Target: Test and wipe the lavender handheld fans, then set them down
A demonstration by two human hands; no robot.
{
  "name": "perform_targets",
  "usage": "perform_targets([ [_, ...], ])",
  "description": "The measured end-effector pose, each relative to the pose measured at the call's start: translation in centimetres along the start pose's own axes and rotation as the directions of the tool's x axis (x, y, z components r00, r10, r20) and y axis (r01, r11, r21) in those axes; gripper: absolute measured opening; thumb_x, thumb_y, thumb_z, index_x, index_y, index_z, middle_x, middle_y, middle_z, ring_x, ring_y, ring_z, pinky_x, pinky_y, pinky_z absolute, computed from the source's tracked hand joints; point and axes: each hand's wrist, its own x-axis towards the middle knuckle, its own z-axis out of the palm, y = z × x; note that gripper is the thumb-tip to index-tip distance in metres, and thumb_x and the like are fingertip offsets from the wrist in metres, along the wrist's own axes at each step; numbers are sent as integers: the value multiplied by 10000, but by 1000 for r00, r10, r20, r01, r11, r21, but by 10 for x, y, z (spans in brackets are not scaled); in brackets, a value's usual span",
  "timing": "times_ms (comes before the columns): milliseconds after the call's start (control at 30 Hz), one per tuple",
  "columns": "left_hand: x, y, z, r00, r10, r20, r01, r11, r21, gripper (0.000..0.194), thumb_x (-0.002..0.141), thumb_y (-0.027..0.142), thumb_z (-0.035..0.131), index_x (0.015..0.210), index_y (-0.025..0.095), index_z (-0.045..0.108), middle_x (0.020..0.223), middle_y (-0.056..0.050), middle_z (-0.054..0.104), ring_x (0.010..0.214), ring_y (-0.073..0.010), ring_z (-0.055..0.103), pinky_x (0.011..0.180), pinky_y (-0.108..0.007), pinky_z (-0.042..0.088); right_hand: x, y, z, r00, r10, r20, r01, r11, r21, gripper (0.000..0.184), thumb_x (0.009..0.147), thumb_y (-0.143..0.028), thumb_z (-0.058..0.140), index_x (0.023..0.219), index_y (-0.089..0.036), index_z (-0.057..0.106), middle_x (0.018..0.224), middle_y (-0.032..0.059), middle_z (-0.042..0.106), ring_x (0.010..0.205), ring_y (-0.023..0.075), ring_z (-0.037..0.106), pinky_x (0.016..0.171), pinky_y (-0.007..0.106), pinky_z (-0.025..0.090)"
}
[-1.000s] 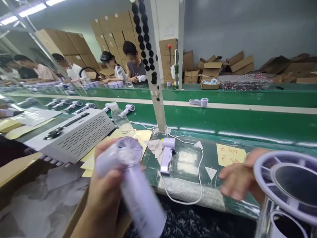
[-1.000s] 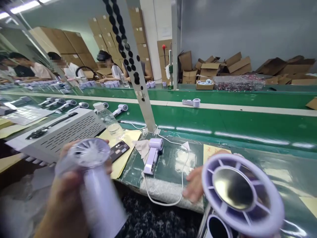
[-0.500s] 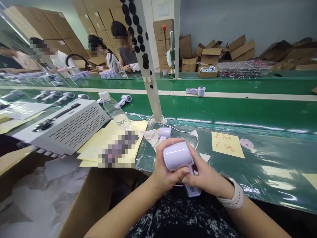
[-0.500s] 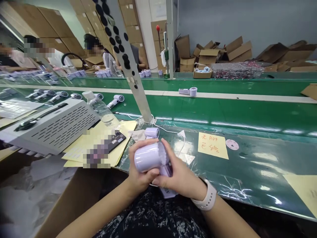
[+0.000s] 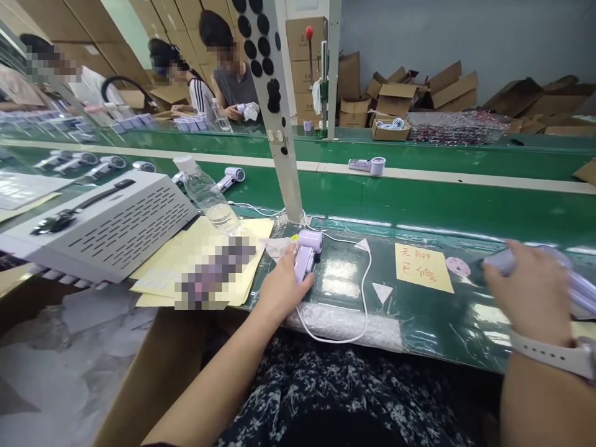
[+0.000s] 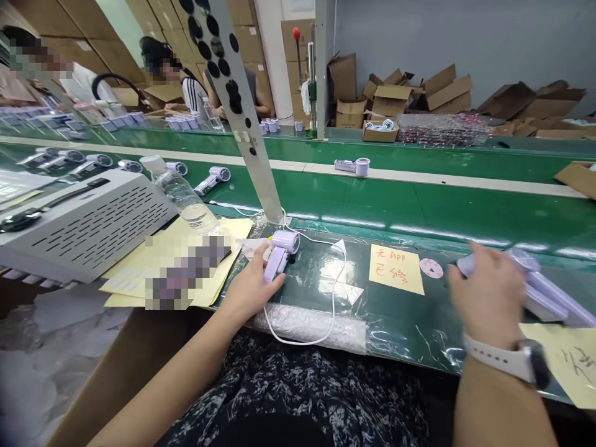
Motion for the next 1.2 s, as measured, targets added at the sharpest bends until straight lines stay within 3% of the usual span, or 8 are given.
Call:
perform_targets([
  [167,5,-19,-14,993,-100,56,114,827,-550,659,941,413,495,1500,147,269,1052,-136,691,728,-254,703,681,-403,560,-50,-141,32,816,-445,370,323,881,347,319,901,-368,666,1193,-247,709,1129,99,764,1038,346,718,914,542,583],
  [267,-9,-21,-26,998,-59,19,49,549,-834,617,894,463,620,1392,186,384,1078,-88,663,763,-201,709,740,-370,585,-83,-211,43,581,-532,617,397,846,356,235,949,-340,649,1093,-166,714,1031,127,761,954,316,716,844,471,583],
  [333,-20,-19,-34,1000,-27,-1,9,346,-938,614,754,399,818,1236,205,492,1037,-35,642,822,-188,710,808,-356,588,-97,-245,52,555,-521,648,398,851,344,312,947,-386,673,1123,-129,681,1061,170,737,998,352,694,841,474,564],
  [500,-39,-14,-49,999,-32,-41,-33,223,-974,599,629,192,903,1070,233,500,907,49,611,764,-125,656,749,-288,562,-106,-273,76,562,-503,656,293,863,411,157,990,-116,516,1112,-94,613,1131,237,698,1077,351,675,868,467,533],
  [667,-45,-9,-49,998,-56,-14,-4,183,-983,552,619,168,871,1011,214,485,893,37,652,733,-123,656,708,-271,534,-100,-247,74,342,-625,702,-47,734,677,48,989,-244,571,992,-201,551,714,-5,711,646,169,708,648,292,575],
  [800,-43,5,-39,999,-19,50,52,111,-993,511,630,162,839,999,208,488,838,55,622,691,-108,639,686,-261,515,-105,-233,63,432,-563,705,-637,363,680,390,840,-420,753,1003,-239,448,625,-62,692,505,136,660,514,238,541],
  [1000,-45,21,-20,995,7,97,96,103,-990,616,650,190,839,1141,224,469,863,52,613,702,-115,632,679,-272,516,-112,-228,56,577,-459,676,-675,198,711,530,777,-461,828,903,-266,351,583,-75,701,435,114,612,450,202,504],
  [1200,-53,18,-3,1000,-28,7,12,176,-984,576,702,228,826,1132,246,443,903,54,587,731,-111,616,690,-264,504,-119,-227,54,603,-442,664,-679,152,718,531,805,-477,812,879,-269,330,558,-82,684,404,107,590,423,187,482],
])
